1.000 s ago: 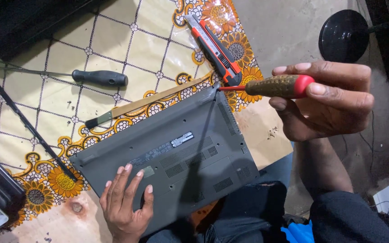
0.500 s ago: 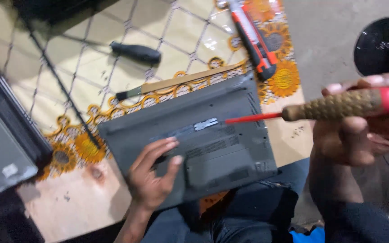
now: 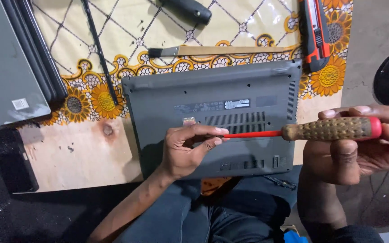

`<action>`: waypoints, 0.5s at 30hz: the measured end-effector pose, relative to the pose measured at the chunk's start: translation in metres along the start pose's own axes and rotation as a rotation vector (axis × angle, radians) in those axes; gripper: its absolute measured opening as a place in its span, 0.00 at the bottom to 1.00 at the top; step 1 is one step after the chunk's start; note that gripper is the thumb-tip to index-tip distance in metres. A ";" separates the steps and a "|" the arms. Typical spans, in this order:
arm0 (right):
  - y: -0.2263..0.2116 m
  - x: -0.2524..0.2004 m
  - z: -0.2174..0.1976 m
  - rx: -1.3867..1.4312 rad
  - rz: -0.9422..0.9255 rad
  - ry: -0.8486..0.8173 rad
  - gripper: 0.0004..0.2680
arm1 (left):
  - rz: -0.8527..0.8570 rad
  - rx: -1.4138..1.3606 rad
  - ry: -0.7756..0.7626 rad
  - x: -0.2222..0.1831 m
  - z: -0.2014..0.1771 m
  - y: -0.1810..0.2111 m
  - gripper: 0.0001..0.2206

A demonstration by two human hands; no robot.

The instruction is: The person is reassembling a laptop by placing the back cover and securing it with screws using a manual screwdriver.

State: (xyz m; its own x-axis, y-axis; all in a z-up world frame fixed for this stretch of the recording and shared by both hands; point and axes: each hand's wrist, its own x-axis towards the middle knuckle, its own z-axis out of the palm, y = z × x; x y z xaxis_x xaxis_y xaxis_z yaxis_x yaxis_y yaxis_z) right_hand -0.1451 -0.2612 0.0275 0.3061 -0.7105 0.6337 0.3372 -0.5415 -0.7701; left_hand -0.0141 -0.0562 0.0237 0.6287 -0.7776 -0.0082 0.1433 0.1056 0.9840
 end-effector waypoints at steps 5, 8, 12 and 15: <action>-0.007 -0.012 -0.006 0.071 0.016 -0.022 0.11 | 0.133 0.224 0.009 -0.006 -0.007 -0.003 0.09; -0.013 -0.017 -0.016 0.053 0.031 -0.130 0.13 | 0.165 0.295 -0.004 -0.008 -0.012 -0.003 0.10; -0.034 -0.027 -0.034 0.002 0.158 -0.226 0.19 | 0.306 0.510 0.018 -0.009 -0.019 -0.004 0.10; -0.064 0.054 -0.076 -0.607 1.080 -0.980 0.23 | 0.336 0.510 0.010 -0.010 -0.022 -0.004 0.12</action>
State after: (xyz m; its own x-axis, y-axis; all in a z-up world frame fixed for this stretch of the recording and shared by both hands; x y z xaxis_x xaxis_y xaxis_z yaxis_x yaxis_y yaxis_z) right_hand -0.2182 -0.2990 0.1053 0.6709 -0.4401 -0.5969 -0.7308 -0.2557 -0.6329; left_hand -0.0037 -0.0352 0.0159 0.5840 -0.7469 0.3179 -0.4461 0.0319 0.8944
